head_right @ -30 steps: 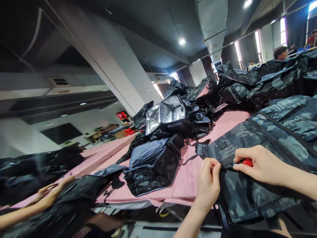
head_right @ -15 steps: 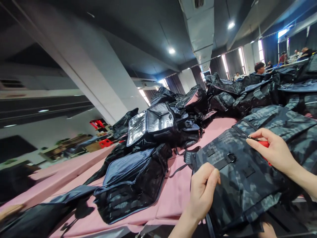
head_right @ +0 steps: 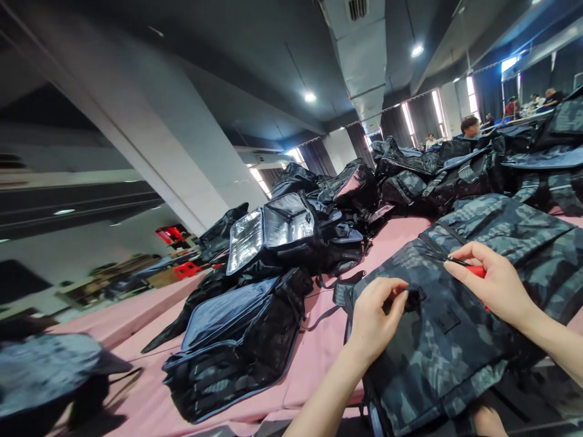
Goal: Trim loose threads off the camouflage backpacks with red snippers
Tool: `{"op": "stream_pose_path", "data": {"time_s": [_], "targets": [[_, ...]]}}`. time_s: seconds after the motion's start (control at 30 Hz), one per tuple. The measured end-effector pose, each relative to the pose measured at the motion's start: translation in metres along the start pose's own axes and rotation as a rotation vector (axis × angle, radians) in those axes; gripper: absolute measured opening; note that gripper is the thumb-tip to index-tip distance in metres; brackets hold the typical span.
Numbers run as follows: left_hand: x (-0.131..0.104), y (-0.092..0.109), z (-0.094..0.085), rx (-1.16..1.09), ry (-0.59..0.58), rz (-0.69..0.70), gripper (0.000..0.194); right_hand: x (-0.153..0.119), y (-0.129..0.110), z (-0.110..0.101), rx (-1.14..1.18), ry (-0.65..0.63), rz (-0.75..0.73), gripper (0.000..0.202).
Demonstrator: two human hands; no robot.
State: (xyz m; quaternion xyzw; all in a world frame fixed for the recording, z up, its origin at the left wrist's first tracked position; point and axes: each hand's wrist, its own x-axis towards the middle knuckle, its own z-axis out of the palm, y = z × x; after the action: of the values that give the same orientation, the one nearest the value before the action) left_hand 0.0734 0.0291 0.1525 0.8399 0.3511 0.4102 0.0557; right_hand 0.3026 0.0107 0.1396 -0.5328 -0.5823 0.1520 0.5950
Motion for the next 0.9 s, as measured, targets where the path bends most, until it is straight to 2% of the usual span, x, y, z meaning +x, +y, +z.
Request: {"op": "stream_pose_path", "data": {"time_s": [0.1, 0.27, 0.43, 0.57, 0.73, 0.83, 0.9], "targets": [[0.004, 0.007, 0.006, 0.143, -0.092, -0.011, 0.007, 0.000, 0.003, 0.002, 0.106, -0.044, 0.040, 0.046], [0.014, 0.017, 0.016, 0.488, -0.234, 0.023, 0.002, 0.004, 0.001, 0.005, 0.193, -0.044, 0.040, 0.038], [0.021, 0.013, 0.022, 0.641, -0.226, 0.190, 0.021, 0.009, -0.003, 0.009, 0.234, -0.038, -0.009, 0.032], [0.022, 0.000, 0.025, 0.516, -0.189, 0.246, 0.022, 0.010, -0.003, 0.009, 0.204, -0.041, -0.026, 0.030], [0.013, -0.015, 0.023, 0.151, -0.094, 0.119, 0.019, 0.005, -0.006, 0.005, 0.111, -0.058, -0.069, 0.026], [0.008, -0.016, 0.024, 0.046, -0.029, 0.056, 0.020, 0.000, -0.009, 0.002, 0.004, -0.111, -0.114, 0.023], [0.005, -0.011, 0.022, 0.017, -0.035, 0.030, 0.020, -0.006, -0.014, -0.002, -0.064, -0.192, -0.164, 0.020]]}}
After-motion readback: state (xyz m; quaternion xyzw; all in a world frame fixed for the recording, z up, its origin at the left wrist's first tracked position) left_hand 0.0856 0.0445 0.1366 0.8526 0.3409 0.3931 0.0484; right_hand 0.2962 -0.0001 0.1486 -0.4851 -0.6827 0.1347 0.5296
